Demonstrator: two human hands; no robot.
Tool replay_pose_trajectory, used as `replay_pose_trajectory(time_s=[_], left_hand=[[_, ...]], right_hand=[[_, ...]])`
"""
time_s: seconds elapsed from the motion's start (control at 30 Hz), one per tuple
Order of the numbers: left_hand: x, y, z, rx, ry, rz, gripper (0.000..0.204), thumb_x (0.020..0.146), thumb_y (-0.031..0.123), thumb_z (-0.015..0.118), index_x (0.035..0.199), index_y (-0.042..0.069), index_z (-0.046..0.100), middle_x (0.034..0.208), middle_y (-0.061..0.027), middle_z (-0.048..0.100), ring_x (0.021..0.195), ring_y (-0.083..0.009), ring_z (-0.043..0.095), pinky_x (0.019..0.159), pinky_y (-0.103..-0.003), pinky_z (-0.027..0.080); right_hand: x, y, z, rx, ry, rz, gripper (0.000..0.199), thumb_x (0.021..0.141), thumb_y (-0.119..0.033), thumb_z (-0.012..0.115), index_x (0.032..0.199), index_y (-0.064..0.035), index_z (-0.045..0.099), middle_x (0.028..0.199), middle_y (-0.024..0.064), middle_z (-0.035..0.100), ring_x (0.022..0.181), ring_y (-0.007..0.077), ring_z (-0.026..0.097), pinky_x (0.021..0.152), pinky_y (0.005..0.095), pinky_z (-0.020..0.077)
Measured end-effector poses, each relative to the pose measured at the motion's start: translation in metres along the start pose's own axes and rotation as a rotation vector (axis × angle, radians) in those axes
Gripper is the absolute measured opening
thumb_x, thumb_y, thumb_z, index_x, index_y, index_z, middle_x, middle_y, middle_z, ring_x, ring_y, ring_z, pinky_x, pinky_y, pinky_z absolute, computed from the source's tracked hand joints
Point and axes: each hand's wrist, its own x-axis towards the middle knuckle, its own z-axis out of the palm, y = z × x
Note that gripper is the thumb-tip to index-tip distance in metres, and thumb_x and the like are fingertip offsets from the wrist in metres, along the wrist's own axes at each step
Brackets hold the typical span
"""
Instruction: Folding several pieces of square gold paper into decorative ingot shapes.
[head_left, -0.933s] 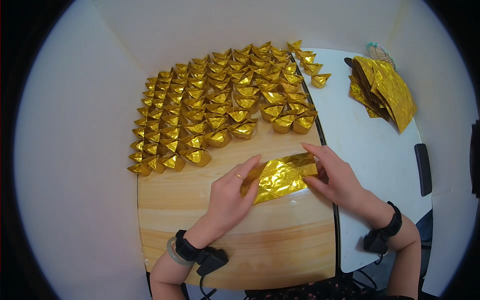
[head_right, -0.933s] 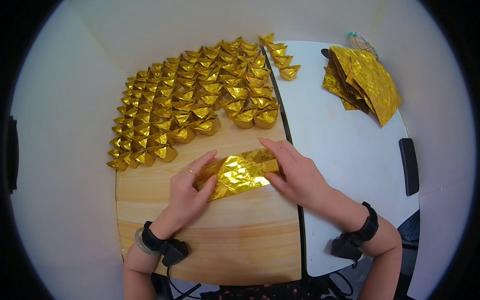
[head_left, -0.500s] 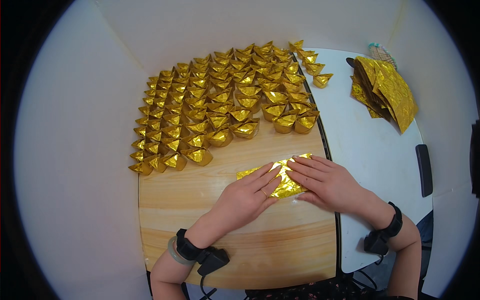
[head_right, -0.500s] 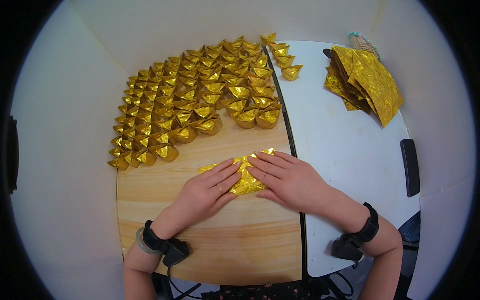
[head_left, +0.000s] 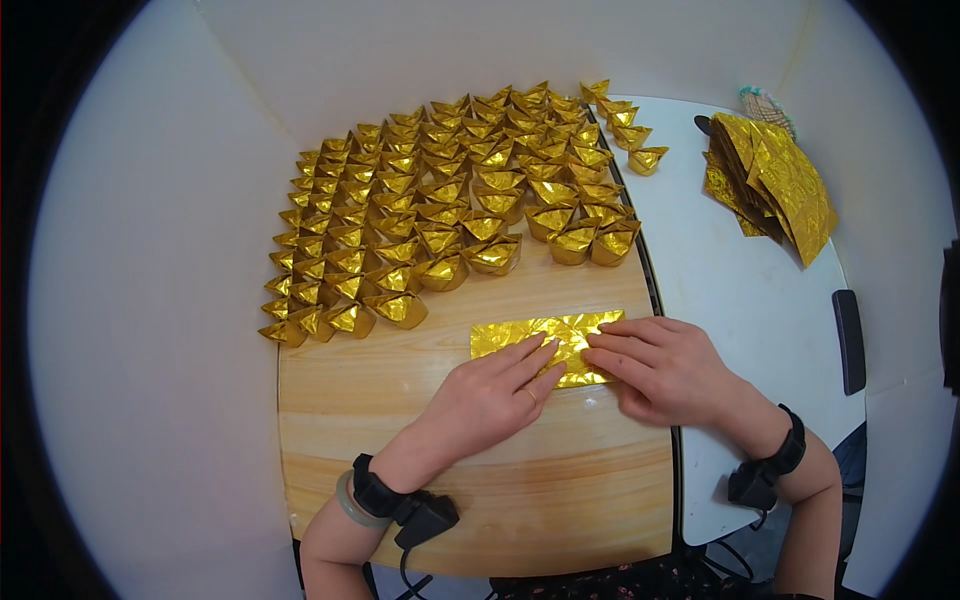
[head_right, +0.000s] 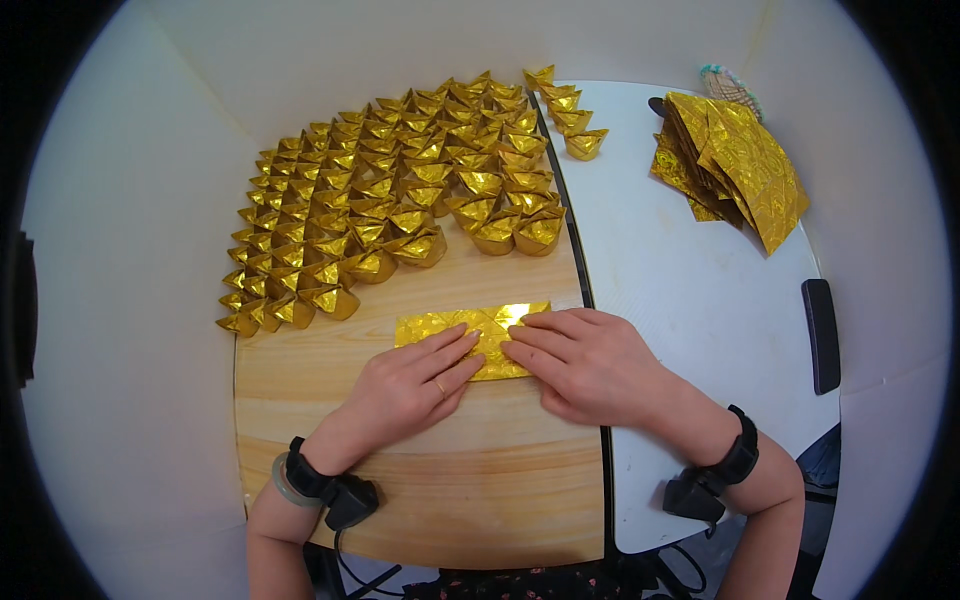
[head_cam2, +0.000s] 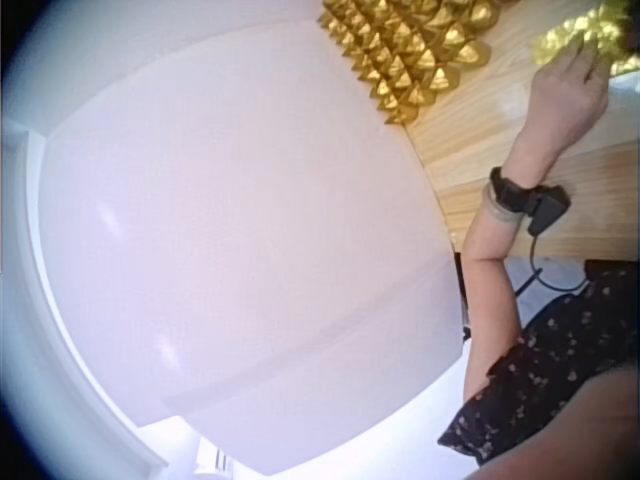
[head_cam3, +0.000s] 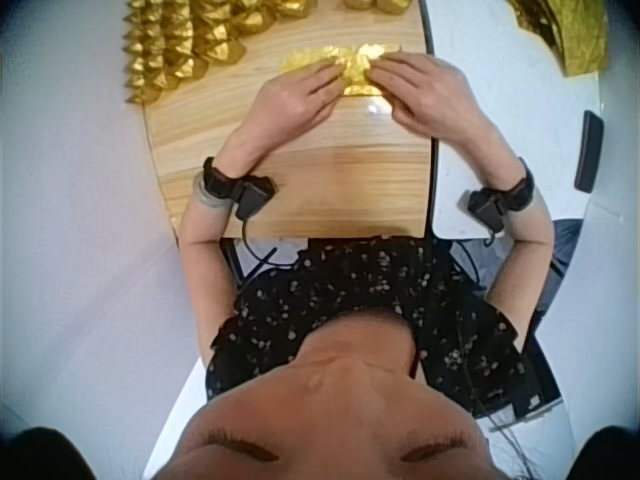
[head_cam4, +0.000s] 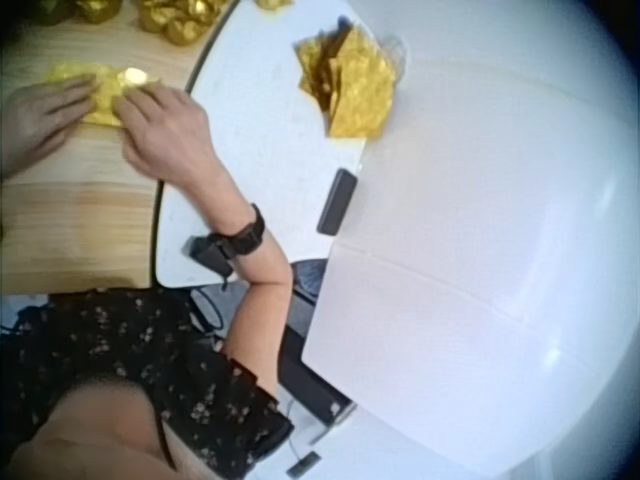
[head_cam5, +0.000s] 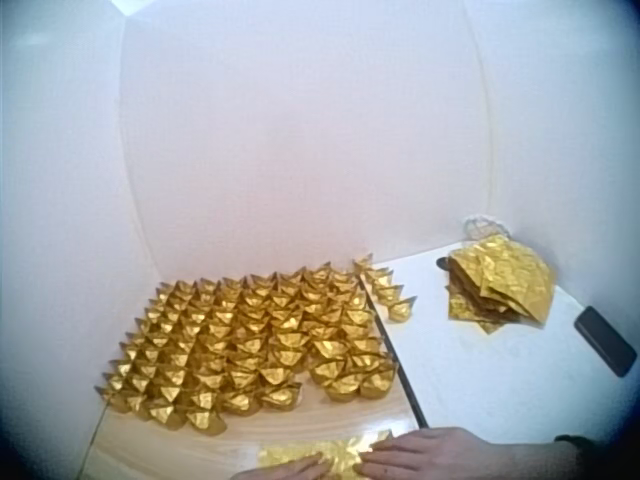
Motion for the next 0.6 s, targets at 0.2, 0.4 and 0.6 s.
replay_pose_trajectory(time_s=[0.2,0.4,0.6], left_hand=[[-0.003,-0.001,-0.003,-0.045,0.034,0.089,0.024,0.079,0.008,0.066,0.103,0.010,0.068,0.116,-0.0067,0.068,0.107,-0.0220,0.066,0.079,-0.032,0.058],[0.000,-0.006,-0.002,-0.073,0.091,0.053,0.018,0.074,0.005,0.066,0.091,0.009,0.066,0.110,-0.0061,0.068,0.106,-0.0258,0.063,0.084,-0.036,0.054],[0.004,-0.003,-0.006,-0.258,0.047,-0.084,0.022,0.069,0.003,0.068,0.090,0.007,0.062,0.101,-0.0073,0.061,0.095,-0.0292,0.060,0.079,-0.038,0.052]], right_hand=[[-0.006,0.007,0.009,0.054,0.042,-0.033,0.032,0.070,-0.010,0.069,0.103,-0.0094,0.069,0.106,0.0028,0.068,0.101,0.0197,0.065,0.082,0.0317,0.0548],[-0.004,0.006,0.007,0.234,0.041,-0.092,0.017,0.075,-0.014,0.071,0.091,-0.0112,0.068,0.096,0.0002,0.066,0.093,0.0191,0.064,0.073,0.0300,0.0547],[0.001,0.002,-0.003,0.247,-0.066,-0.066,0.025,0.076,-0.027,0.074,0.091,-0.0118,0.061,0.086,0.0007,0.058,0.081,0.0202,0.059,0.063,0.0319,0.0510]])
